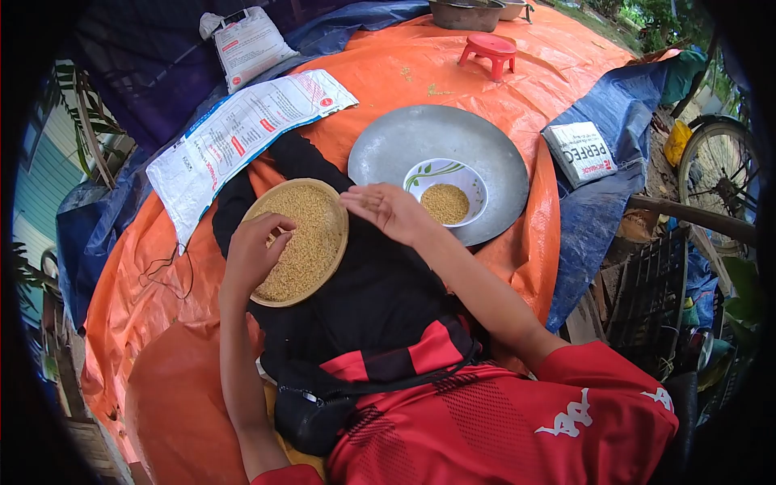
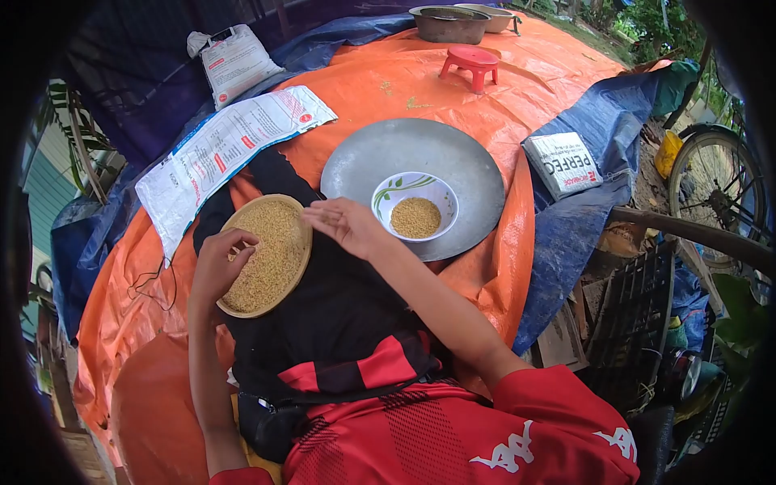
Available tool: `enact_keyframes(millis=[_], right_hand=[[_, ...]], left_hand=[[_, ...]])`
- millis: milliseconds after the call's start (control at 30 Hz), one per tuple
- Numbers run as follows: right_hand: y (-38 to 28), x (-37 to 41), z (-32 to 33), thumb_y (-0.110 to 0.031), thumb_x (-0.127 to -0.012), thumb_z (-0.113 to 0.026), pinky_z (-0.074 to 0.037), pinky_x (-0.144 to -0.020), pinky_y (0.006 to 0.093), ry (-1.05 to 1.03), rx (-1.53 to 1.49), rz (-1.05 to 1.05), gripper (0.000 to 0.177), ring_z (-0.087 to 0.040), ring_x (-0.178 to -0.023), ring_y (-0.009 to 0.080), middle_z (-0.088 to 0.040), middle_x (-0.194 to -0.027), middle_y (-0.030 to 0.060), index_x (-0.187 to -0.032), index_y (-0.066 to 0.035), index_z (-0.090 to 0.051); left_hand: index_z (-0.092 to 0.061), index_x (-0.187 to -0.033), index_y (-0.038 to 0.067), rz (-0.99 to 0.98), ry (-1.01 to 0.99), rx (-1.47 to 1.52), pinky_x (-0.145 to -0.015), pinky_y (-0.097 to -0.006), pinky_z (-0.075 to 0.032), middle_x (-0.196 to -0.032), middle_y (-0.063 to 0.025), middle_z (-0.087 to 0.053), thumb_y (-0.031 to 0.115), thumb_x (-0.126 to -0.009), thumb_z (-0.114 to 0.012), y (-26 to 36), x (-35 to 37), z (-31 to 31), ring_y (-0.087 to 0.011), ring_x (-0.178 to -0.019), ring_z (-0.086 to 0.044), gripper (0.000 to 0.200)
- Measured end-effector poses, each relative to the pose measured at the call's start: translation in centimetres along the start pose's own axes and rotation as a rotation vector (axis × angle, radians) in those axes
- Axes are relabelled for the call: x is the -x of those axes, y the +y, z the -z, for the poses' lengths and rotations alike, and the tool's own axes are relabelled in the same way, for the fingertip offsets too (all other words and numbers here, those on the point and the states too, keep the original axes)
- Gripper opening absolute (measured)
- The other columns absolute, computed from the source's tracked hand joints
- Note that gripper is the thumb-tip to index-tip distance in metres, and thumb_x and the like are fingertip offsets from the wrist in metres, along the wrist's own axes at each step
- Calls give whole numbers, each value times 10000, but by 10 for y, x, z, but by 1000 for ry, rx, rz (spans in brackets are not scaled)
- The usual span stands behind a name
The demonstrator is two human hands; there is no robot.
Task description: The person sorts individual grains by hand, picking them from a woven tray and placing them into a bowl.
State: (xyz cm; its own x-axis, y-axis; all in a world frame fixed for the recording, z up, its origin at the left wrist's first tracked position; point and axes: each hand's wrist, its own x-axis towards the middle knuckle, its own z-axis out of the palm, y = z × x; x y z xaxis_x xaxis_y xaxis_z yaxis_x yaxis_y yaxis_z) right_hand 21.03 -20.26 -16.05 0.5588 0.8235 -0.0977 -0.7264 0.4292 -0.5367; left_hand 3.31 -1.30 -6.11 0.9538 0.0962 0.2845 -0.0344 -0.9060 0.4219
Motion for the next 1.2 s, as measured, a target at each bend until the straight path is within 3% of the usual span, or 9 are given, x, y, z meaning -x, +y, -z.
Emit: enact_keyframes(millis=[200, 300, 500, 700, 800, 900, 967, 1067, 1200], right_hand=[[-48, -11, 75, -184, -929, -492, -506, -940, 407, 449, 460, 440, 383, -626, -1033, 356, -631, -1091, 264, -1167, 108, -559], [-55, -6, 99, -202, -918, -507, -489, -889, 389, 663, 1180, 440, 328, -642, -1026, 317, -682, -1039, 201, -1054, 57, -654], [-44, -6, 104, -291, -904, -519, -476, -897, 441, 726, 1593, 476, 340, -622, -966, 418, -674, -949, 234, -1040, -21, -677], [-37, -6, 76, -238, -903, -536, -468, -908, 421, 536, 1487, 727, 302, -623, -973, 412, -673, -989, 222, -1023, 3, -673], [-29, -2, 41, -198, -889, -566, -489, -856, 374, 389, 1338, 728, 283, -664, -923, 317, -689, -937, 198, -1041, 20, -665], [-15, 9, -4, -181, -900, -571, -479, -840, 304, 250, 1029, 397, 279, -646, -930, 186, -697, -937, 132, -1061, 28, -662], [10, 9, -20, -182, -935, -552, -453, -862, 255, 103, 754, 424, 271, -597, -958, 110, -681, -982, 69, -1067, 27, -662], [38, 20, -35, -142, -973, -499, -432, -1020, 321, -147, 313, 177, 294, -581, -1147, 230, -616, -1194, 137, -1217, 1, -579], [62, 29, -42, -154, -984, -466, -433, -1039, 352, -228, 120, -94, 359, -569, -1174, 249, -584, -1240, 193, -1269, 63, -496]], left_hand=[[-667, -938, 44, 29, -131, -173, -735, -351, -497, -857, -92, -670, 109, -763, -670, -19, 9, -2, -239, -766, -643, 187], [-659, -928, 43, 65, -183, -157, -767, -371, -490, -858, -91, -668, 118, -754, -670, -16, 9, -5, -258, -801, -635, 190], [-666, -922, 46, 87, -207, -163, -774, -388, -487, -876, -97, -668, 125, -730, -684, -31, 13, -15, -278, -836, -635, 208], [-679, -860, 52, 132, -283, -234, -742, -405, -487, -848, -100, -668, 117, -710, -694, -31, 12, -23, -285, -831, -640, 164], [-681, -827, 54, 140, -312, -243, -724, -409, -487, -816, -96, -667, 113, -703, -699, -41, 10, -29, -281, -807, -643, 139], [-684, -809, 58, 146, -311, -230, -709, -412, -488, -787, -98, -664, 110, -699, -703, -44, 10, -29, -280, -783, -645, 124], [-686, -798, 60, 132, -290, -223, -702, -412, -489, -772, -102, -662, 108, -698, -704, -41, 11, -28, -282, -773, -645, 112], [-687, -779, 61, 126, -277, -209, -700, -413, -491, -762, -109, -660, 105, -700, -703, -33, 11, -25, -290, -771, -645, 92], [-687, -781, 57, 138, -301, -241, -717, -420, -492, -784, -116, -663, 89, -709, -684, -36, 11, -28, -299, -781, -644, 80]])
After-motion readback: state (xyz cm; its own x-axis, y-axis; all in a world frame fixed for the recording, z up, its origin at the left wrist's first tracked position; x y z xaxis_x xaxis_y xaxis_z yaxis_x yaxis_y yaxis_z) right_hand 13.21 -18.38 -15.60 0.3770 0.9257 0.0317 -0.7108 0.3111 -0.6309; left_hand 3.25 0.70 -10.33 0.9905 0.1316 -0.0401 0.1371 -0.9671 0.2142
